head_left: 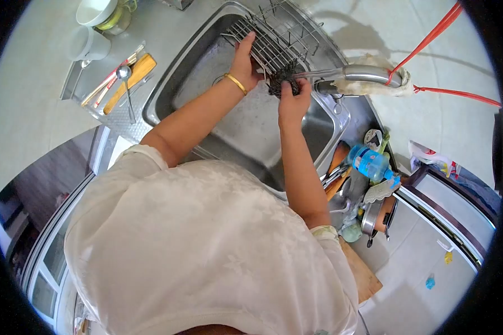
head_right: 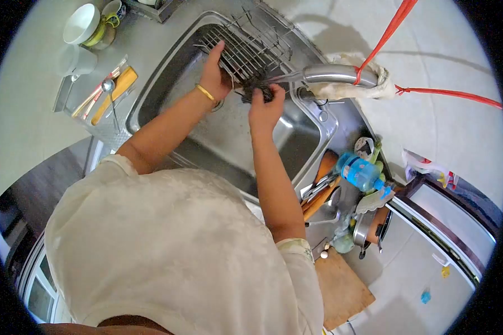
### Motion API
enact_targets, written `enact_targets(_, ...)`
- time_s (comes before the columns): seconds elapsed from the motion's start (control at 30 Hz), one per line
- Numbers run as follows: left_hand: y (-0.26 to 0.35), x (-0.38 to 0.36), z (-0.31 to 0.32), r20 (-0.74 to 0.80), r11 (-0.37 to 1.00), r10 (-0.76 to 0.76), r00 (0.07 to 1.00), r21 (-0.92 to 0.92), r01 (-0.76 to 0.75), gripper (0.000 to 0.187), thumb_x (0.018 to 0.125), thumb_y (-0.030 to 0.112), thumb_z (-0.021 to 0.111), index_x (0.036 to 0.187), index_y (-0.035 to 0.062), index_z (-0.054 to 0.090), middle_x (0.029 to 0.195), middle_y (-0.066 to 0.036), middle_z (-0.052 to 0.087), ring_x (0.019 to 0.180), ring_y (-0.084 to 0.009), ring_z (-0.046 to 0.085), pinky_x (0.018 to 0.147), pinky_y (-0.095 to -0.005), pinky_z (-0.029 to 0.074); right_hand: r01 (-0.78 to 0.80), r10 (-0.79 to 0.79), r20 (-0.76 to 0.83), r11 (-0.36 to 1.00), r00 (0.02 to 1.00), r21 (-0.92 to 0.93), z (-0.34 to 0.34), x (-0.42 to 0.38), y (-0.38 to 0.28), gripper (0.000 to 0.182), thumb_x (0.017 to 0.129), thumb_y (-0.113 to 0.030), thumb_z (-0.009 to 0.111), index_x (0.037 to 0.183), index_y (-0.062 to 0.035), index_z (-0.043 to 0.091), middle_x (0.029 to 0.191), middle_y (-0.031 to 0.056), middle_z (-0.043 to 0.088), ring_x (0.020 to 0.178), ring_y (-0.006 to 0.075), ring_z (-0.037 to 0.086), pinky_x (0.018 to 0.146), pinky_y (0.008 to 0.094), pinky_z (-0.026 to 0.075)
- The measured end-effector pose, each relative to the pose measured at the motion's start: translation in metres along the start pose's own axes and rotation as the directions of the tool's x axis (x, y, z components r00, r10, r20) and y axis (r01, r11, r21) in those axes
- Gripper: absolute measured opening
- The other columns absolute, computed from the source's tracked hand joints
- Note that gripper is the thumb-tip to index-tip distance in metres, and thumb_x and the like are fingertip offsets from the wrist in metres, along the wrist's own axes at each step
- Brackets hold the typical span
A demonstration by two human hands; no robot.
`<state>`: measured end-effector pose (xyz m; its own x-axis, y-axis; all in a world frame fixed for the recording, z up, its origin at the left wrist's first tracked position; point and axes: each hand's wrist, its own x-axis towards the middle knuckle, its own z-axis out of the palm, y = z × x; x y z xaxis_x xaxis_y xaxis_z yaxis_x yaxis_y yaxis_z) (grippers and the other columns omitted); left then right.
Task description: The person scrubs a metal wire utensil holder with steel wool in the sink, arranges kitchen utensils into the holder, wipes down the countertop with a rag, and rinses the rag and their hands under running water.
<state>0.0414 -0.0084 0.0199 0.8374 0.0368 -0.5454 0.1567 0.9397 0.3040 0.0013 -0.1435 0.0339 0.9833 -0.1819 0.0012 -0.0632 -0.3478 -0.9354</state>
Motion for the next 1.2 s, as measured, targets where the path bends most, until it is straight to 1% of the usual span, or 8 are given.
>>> enact_targets(0.13,-0.003,-0.002,0.007,0.002,0.995,0.065,0.998,0.07,-0.065,0.033,0.084,0.038,0.055,0.1,0.0091,0.055,0.092,-0.005,0.061,0.084,-0.0187,0.06,0.076,-0.0359,0.05,0.014,-0.032,-0.094,0.982,0.995,-0.189,0.007,-0.013,-0.028,0.028,0.076,-0.005,0.062,0.099,-0.0002,0.047,0.092,0.0108,0.053,0.086,0.02,0.05,0.081,0.0282,0.04)
enact_targets(0.27,0.0,0.004,0.003,0.132,0.993,0.053,0.99,0.099,-0.067,0.034,0.082,0.036,0.058,0.107,0.0142,0.049,0.096,-0.003,0.058,0.086,-0.0178,0.058,0.075,-0.0364,0.049,0.066,-0.066,-0.016,0.998,0.998,-0.012,-0.004,-0.007,-0.017,0.024,0.078,-0.004,0.06,0.098,0.0013,0.049,0.093,0.0115,0.053,0.085,0.0206,0.05,0.082,0.0292,0.04)
enact_targets(0.33,-0.002,-0.001,0.001,0.169,0.969,0.075,0.983,0.219,-0.111,0.052,0.077,0.04,0.062,0.119,0.0225,0.038,0.106,-0.001,0.051,0.092,-0.0187,0.054,0.074,-0.0429,0.047,-0.163,0.169,-0.026,0.971,0.985,0.173,-0.006,0.006,-0.004,0.026,0.079,-0.002,0.058,0.104,0.0022,0.05,0.096,0.0107,0.056,0.085,0.0176,0.052,0.08,0.0279,0.041)
enact_targets(0.4,-0.003,0.001,0.003,0.195,0.964,0.124,0.973,0.209,-0.165,0.053,0.078,0.038,0.061,0.122,0.0215,0.036,0.102,-0.001,0.052,0.091,-0.0159,0.055,0.066,-0.0359,0.05,-0.369,0.373,0.062,0.858,0.926,0.358,-0.013,0.003,-0.01,0.027,0.08,-0.001,0.057,0.107,0.0022,0.051,0.097,0.0097,0.057,0.085,0.016,0.052,0.079,0.0269,0.042)
enact_targets(0.57,0.0,-0.012,0.008,0.2,0.97,0.112,0.973,0.191,-0.15,0.054,0.079,0.035,0.061,0.124,0.0219,0.033,0.106,-0.001,0.051,0.094,-0.0146,0.053,0.072,-0.0369,0.049,-0.115,0.101,0.064,0.956,0.993,0.271,-0.019,-0.006,0.001,0.028,0.083,0.0,0.051,0.111,-0.0006,0.05,0.099,0.0066,0.056,0.085,0.0142,0.054,0.074,0.0258,0.046)
enact_targets(0.63,-0.002,-0.015,0.007,0.226,0.964,0.127,0.966,0.202,-0.174,0.054,0.08,0.033,0.061,0.124,0.0223,0.033,0.105,0.0,0.051,0.095,-0.0141,0.053,0.075,-0.0365,0.049,-0.331,0.31,0.121,0.837,0.943,0.435,-0.02,0.006,-0.012,0.027,0.084,0.0,0.049,0.111,-0.0021,0.05,0.098,0.0061,0.057,0.083,0.0147,0.056,0.071,0.0267,0.047)
enact_targets(0.87,0.009,-0.013,0.006,0.249,0.947,0.237,0.939,0.157,-0.281,0.025,0.083,0.031,0.059,0.095,0.0092,0.053,0.083,0.0,0.059,0.074,-0.0126,0.059,0.067,-0.0292,0.05,-0.496,0.423,0.259,0.714,0.868,0.494,-0.019,-0.017,-0.032,0.026,0.086,-0.001,0.048,0.111,-0.007,0.05,0.096,0.004,0.058,0.08,0.0141,0.057,0.064,0.0289,0.049)
enact_targets(1.2,0.01,-0.031,0.01,0.422,0.885,0.253,0.871,0.263,-0.385,0.038,0.08,0.021,0.06,0.112,0.007,0.045,0.095,-0.002,0.056,0.084,-0.0127,0.056,0.074,-0.0295,0.05,-0.567,0.494,0.279,0.699,0.824,0.435,-0.023,-0.004,-0.008,0.02,0.087,-0.003,0.046,0.106,-0.0085,0.048,0.095,0.0053,0.06,0.077,0.0184,0.06,0.062,0.0335,0.052)
